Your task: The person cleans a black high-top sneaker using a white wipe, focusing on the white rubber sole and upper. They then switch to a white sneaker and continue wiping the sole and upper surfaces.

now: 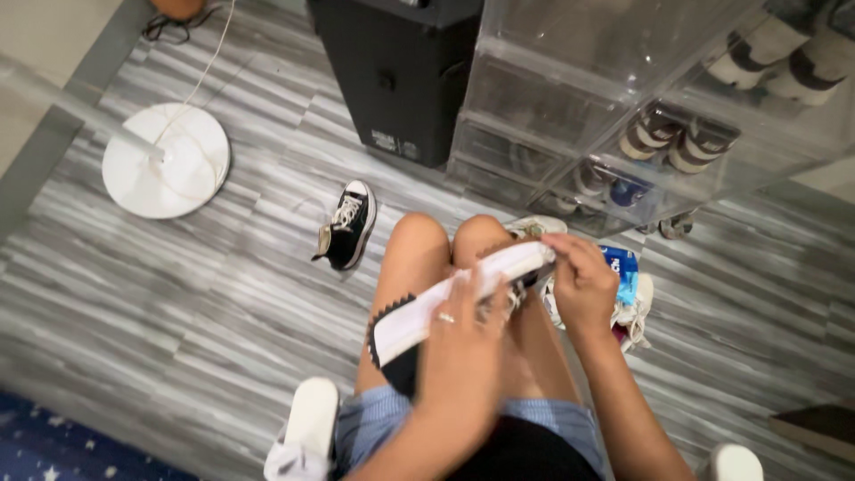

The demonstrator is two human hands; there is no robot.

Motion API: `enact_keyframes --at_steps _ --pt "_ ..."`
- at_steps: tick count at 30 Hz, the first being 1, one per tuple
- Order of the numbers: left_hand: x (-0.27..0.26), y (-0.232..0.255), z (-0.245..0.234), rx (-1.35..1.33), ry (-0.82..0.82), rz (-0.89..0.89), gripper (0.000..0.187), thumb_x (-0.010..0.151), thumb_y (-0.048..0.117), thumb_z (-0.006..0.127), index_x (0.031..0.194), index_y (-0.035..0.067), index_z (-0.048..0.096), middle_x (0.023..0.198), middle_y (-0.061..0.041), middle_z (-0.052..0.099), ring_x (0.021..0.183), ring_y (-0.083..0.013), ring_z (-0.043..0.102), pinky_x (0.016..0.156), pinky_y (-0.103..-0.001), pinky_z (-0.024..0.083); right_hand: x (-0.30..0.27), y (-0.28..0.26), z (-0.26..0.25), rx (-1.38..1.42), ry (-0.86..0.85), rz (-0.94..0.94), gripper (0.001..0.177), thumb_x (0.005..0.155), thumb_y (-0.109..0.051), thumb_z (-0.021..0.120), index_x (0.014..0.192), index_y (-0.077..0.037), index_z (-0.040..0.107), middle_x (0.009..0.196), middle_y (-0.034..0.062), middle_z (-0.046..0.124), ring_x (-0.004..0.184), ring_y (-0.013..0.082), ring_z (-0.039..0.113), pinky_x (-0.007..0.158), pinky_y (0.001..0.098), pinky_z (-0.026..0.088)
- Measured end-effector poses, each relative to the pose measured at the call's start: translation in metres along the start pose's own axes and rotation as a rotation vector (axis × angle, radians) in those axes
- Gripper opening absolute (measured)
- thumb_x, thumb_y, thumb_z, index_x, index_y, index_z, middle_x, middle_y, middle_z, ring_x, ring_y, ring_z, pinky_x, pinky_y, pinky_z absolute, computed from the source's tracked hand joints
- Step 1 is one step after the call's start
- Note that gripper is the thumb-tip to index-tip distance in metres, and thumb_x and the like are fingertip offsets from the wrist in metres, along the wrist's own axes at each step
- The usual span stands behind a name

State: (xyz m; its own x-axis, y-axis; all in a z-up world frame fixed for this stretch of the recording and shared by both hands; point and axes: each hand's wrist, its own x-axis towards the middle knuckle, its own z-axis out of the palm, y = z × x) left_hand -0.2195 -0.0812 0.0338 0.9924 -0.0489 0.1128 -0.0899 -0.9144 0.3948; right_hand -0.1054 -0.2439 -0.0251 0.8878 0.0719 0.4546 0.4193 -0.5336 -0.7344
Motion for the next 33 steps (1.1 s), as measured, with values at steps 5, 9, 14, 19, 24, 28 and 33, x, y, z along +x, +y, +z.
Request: enact_keyframes --at_steps 5,9,14,19,24,28,33 --pt "0.000 -0.060 -0.027 -0.245 0.030 -0.176 0.096 0.062 0.043 0.090 0.145 0.014 0.051 0.144 -0.024 0.049 0.131 -0.0502 0.041 0.105 -0.063 0.027 -0.006 -0.006 0.013 -0.059 0.061 0.011 0.022 0.096 0.007 0.064 0.113 -0.001 0.075 0.109 0.0151 0.075 0.099 0.0269 0.072 0.087 0.0334 0.055" --pt "0.000 -0.064 -0.019 -0.171 0.053 -0.208 0.073 0.078 0.036 0.080 0.143 0.018 0.053 0.134 -0.011 0.057 0.124 -0.0368 0.050 0.104 -0.057 0.033 -0.035 -0.036 0.040 -0.230 -0.108 -0.399 0.031 0.086 0.010 0.059 0.113 0.002 0.070 0.116 0.0172 0.072 0.108 0.0332 0.069 0.097 0.0430 0.055" --pt "0.000 -0.064 -0.012 -0.120 0.073 -0.203 0.069 0.079 0.037 0.078 0.140 0.016 0.055 0.133 -0.009 0.057 0.124 -0.0353 0.050 0.107 -0.060 0.031 -0.032 -0.039 0.043 -0.050 -0.233 -0.610 0.034 0.083 0.006 0.059 0.116 0.004 0.068 0.120 0.0195 0.069 0.110 0.0351 0.070 0.097 0.0424 0.056" --pt "-0.003 -0.058 -0.001 0.047 0.132 -0.157 0.067 0.080 0.045 0.075 0.137 0.015 0.055 0.133 -0.012 0.056 0.126 -0.0376 0.047 0.106 -0.072 0.023 0.012 -0.001 0.020 -0.234 0.121 -0.182 0.026 0.090 0.008 0.060 0.104 -0.008 0.075 0.108 0.0105 0.076 0.102 0.0285 0.072 0.091 0.0372 0.058" --pt "0.001 -0.056 0.011 0.075 0.183 -0.141 0.069 0.081 0.048 0.073 0.135 0.010 0.055 0.134 -0.007 0.057 0.128 -0.0319 0.048 0.107 -0.073 0.023 -0.016 -0.040 0.037 -0.138 0.060 -0.303 0.029 0.085 0.011 0.060 0.108 0.000 0.073 0.109 0.0135 0.073 0.105 0.0319 0.070 0.094 0.0419 0.055" --pt "0.006 -0.059 0.013 0.129 0.165 -0.164 0.069 0.080 0.047 0.073 0.134 0.008 0.056 0.134 -0.006 0.057 0.128 -0.0313 0.049 0.107 -0.072 0.025 -0.022 -0.073 0.049 0.029 -0.135 -0.389 0.029 0.079 0.011 0.060 0.105 0.003 0.071 0.108 0.0144 0.072 0.107 0.0340 0.069 0.094 0.0400 0.057" --pt "0.006 -0.059 0.012 0.082 0.152 -0.167 0.063 0.083 0.049 0.072 0.130 0.010 0.059 0.129 -0.006 0.059 0.126 -0.0302 0.050 0.105 -0.073 0.025 0.010 -0.049 0.028 -0.048 -0.023 -0.206 0.027 0.083 0.014 0.061 0.101 0.000 0.074 0.106 0.0139 0.074 0.102 0.0313 0.071 0.092 0.0388 0.057"
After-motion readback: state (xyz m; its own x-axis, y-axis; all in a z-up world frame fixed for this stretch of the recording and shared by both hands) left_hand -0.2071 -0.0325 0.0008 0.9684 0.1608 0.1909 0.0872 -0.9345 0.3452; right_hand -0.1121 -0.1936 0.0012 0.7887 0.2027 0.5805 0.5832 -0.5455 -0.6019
